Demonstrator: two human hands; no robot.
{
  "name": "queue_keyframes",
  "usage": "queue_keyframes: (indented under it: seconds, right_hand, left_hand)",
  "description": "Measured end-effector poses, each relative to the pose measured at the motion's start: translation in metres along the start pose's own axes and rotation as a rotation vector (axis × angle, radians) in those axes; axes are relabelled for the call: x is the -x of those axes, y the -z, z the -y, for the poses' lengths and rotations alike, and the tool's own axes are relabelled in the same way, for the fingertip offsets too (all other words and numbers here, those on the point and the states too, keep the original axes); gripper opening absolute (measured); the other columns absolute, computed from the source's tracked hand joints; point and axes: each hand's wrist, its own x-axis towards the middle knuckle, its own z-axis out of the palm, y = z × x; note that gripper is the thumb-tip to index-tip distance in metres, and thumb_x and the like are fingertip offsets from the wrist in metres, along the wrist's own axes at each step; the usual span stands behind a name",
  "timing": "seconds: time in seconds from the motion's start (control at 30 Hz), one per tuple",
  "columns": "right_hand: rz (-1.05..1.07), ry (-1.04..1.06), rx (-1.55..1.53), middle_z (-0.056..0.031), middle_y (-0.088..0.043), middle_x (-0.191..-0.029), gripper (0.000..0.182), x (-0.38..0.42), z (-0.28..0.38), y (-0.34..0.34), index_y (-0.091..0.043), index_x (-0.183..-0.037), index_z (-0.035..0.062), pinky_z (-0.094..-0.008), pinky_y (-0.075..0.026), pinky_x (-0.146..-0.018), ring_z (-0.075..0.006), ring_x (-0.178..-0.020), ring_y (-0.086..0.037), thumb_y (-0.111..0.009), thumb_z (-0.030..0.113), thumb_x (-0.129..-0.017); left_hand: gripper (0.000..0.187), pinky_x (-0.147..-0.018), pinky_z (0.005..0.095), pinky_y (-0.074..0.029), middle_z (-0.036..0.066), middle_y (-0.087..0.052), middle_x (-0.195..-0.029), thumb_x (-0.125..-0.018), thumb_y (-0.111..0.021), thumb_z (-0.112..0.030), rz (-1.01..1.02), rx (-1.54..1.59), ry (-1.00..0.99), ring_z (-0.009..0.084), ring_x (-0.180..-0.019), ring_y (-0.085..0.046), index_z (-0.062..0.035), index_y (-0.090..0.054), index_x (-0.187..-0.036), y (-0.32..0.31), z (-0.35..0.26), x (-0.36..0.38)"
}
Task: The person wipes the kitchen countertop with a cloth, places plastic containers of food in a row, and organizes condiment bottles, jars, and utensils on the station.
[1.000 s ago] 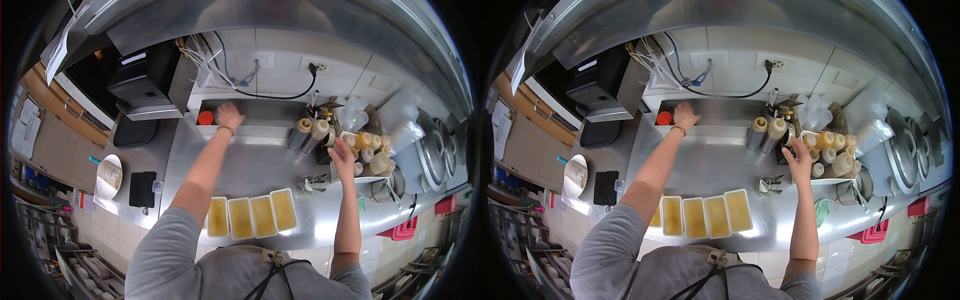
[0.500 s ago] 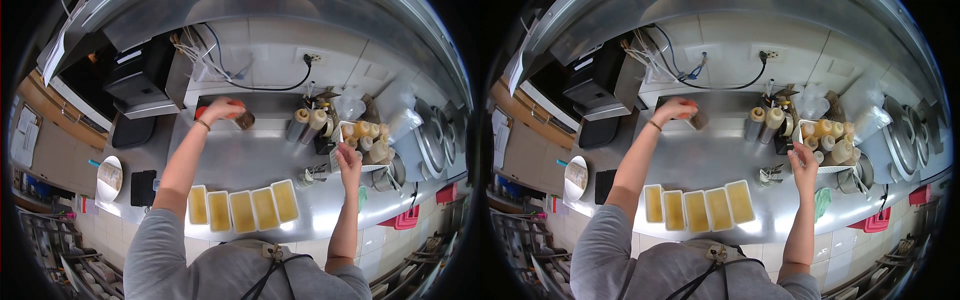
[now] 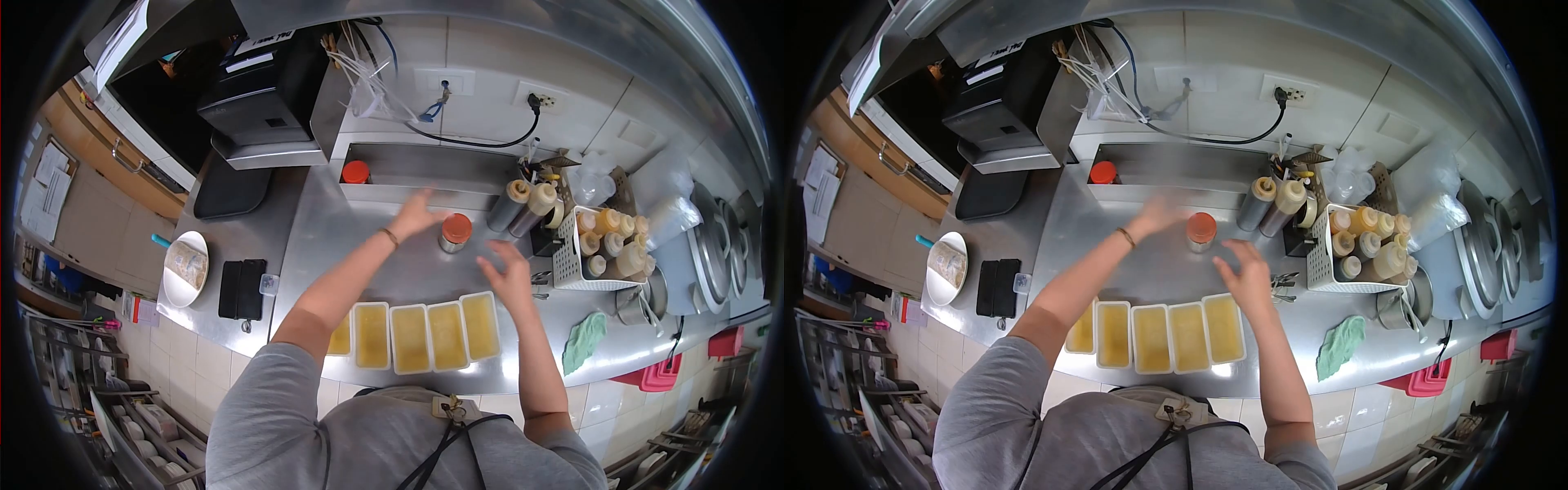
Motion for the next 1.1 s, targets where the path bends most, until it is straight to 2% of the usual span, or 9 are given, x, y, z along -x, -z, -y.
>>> queue_keyframes:
  seconds: [0.1,0.2,0.3,0.4,0.5,0.73,0.8,0.9,1.1]
  right_hand:
    - [0.099,-0.014,0.099,-0.0150,-0.059,-0.100,0.039,-0.008,-0.013,-0.027,-0.056,-0.106,0.0022,-0.0377,-0.046,-0.077,-0.0317,-0.093,-0.057,-0.067,0.014,-0.071]
    - [0.126,-0.108,0.292,-0.0154,-0.057,-0.103,0.055,-0.016,-0.031,-0.048,-0.049,-0.115,0.0021,-0.0390,-0.046,-0.080,-0.0319,-0.098,-0.055,-0.070,0.019,-0.068]
    - [0.142,-0.143,0.359,-0.0165,-0.055,-0.108,0.070,-0.029,-0.038,-0.065,-0.043,-0.123,0.0027,-0.0384,-0.046,-0.081,-0.0329,-0.096,-0.055,-0.073,0.027,-0.066]
    - [0.164,-0.119,0.398,-0.0150,-0.052,-0.109,0.078,-0.041,-0.047,-0.085,-0.036,-0.127,0.0026,-0.0376,-0.046,-0.082,-0.0322,-0.100,-0.053,-0.074,0.027,-0.064]
    - [0.225,-0.173,0.413,-0.0148,-0.047,-0.117,0.078,-0.050,-0.051,-0.096,-0.035,-0.127,0.0034,-0.0387,-0.046,-0.083,-0.0322,-0.104,-0.050,-0.074,0.027,-0.064]
    - [0.130,-0.161,0.410,-0.0148,-0.049,-0.109,0.079,-0.052,-0.070,-0.096,-0.036,-0.126,0.0026,-0.0380,-0.047,-0.083,-0.0326,-0.101,-0.052,-0.075,0.027,-0.062]
    - [0.094,-0.150,0.413,-0.0148,-0.049,-0.108,0.080,-0.050,-0.076,-0.091,-0.036,-0.126,0.0024,-0.0378,-0.047,-0.083,-0.0327,-0.100,-0.052,-0.076,0.027,-0.062]
    - [0.114,-0.185,0.414,-0.0148,-0.049,-0.108,0.083,-0.047,-0.077,-0.083,-0.035,-0.127,0.0024,-0.0376,-0.047,-0.083,-0.0326,-0.100,-0.052,-0.076,0.028,-0.061]
    - [0.127,-0.249,0.445,-0.0155,-0.048,-0.110,0.082,-0.041,-0.069,-0.075,-0.034,-0.130,0.0032,-0.0376,-0.047,-0.082,-0.0327,-0.102,-0.052,-0.075,0.026,-0.062]
  left_hand:
    - [0.065,-0.094,0.0404,-0.036,0.020,-0.050,-0.119,-0.069,-0.069,-0.034,-0.248,-0.423,0.200,0.0353,-0.111,-0.046,0.0005,-0.045,-0.119,0.070,0.022,-0.014]
    - [0.069,-0.086,0.0407,-0.042,0.017,-0.058,-0.107,-0.061,-0.070,-0.046,-0.043,-0.747,0.389,0.0308,-0.105,-0.051,-0.0016,-0.051,-0.110,0.123,0.077,-0.029]
    - [0.076,-0.085,0.0405,-0.043,0.017,-0.059,-0.105,-0.053,-0.072,-0.050,0.147,-0.574,0.500,0.0282,-0.106,-0.051,-0.0030,-0.052,-0.109,0.141,0.104,-0.030]
    - [0.077,-0.086,0.0409,-0.042,0.016,-0.057,-0.109,-0.051,-0.073,-0.049,0.131,-0.603,0.592,0.0300,-0.107,-0.049,-0.0021,-0.053,-0.109,0.144,0.083,-0.031]
    - [0.072,-0.086,0.0423,-0.043,0.015,-0.053,-0.112,-0.053,-0.072,-0.044,-0.024,-0.700,0.441,0.0329,-0.109,-0.046,-0.0017,-0.054,-0.108,0.131,0.080,-0.027]
    - [0.065,-0.082,0.0402,-0.046,0.017,-0.051,-0.111,-0.057,-0.070,-0.039,-0.034,-0.693,0.535,0.0346,-0.106,-0.048,-0.0016,-0.052,-0.107,0.119,0.082,-0.041]
    - [0.063,-0.079,0.0381,-0.048,0.019,-0.054,-0.106,-0.058,-0.070,-0.037,-0.234,-0.448,0.477,0.0342,-0.098,-0.054,-0.0016,-0.051,-0.106,0.126,0.070,-0.040]
    - [0.062,-0.076,0.0381,-0.048,0.019,-0.059,-0.097,-0.057,-0.072,-0.035,-0.328,-0.197,0.311,0.0344,-0.089,-0.059,-0.0015,-0.049,-0.105,0.142,0.032,-0.024]
    - [0.064,-0.073,0.0354,-0.049,0.018,-0.062,-0.087,-0.054,-0.077,-0.029,-0.030,-0.129,0.098,0.0320,-0.082,-0.061,-0.0014,-0.049,-0.105,0.105,-0.007,0.027]
